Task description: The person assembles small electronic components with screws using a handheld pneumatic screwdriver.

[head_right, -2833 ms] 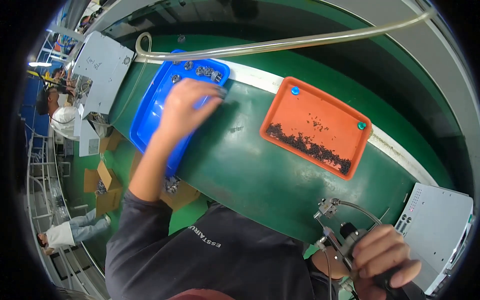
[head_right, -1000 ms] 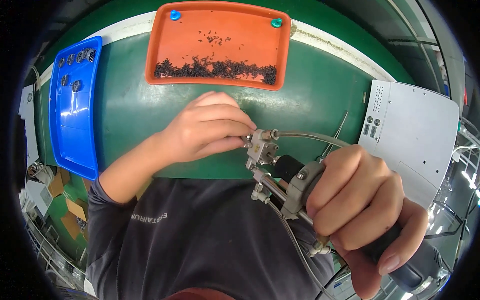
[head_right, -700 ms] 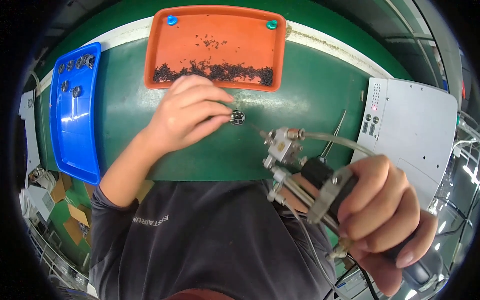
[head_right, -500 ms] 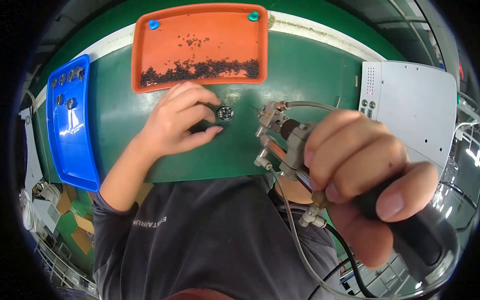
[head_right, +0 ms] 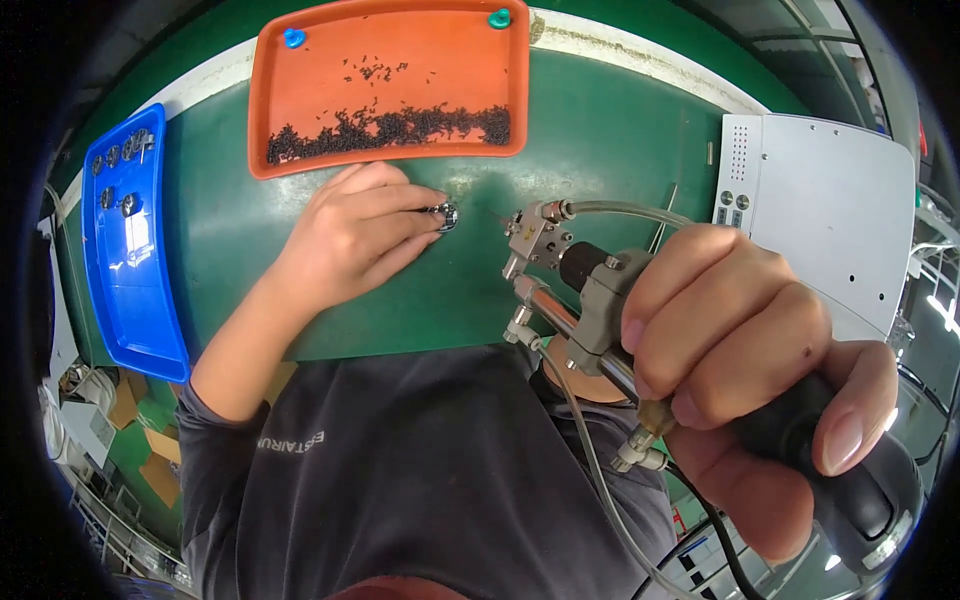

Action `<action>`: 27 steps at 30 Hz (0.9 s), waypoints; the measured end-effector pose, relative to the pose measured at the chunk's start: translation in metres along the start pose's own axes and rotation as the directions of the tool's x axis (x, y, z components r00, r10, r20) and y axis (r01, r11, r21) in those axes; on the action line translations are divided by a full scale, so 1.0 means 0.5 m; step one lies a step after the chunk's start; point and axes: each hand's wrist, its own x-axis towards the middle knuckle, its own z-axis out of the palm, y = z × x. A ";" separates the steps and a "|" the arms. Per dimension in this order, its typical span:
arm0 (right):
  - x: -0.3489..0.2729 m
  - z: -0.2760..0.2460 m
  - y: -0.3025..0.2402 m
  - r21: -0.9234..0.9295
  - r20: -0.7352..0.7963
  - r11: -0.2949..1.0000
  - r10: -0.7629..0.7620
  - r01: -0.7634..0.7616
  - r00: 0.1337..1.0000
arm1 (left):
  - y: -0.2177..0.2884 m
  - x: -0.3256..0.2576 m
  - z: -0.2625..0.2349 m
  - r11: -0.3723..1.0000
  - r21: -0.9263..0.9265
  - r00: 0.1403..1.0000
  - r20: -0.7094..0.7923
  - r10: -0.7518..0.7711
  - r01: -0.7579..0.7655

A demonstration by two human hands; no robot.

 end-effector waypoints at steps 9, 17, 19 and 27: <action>0.009 0.018 0.022 0.039 0.007 0.998 0.047 -0.048 0.999 | -0.007 -0.004 -0.002 0.999 -0.012 0.999 -0.022 0.041 -0.042; 0.018 0.052 0.047 0.355 -0.005 0.918 -0.186 0.176 0.983 | 0.009 0.004 0.005 0.964 -0.243 0.992 -0.090 0.085 -0.104; 0.017 0.044 0.027 0.324 -0.072 0.927 -0.173 0.187 0.982 | 0.002 -0.001 -0.008 0.978 -0.191 0.993 -0.089 0.073 -0.089; 0.001 -0.010 0.005 0.023 -0.037 1.000 -0.020 0.021 0.999 | -0.019 0.001 -0.010 0.991 -0.123 0.990 -0.141 0.028 -0.046</action>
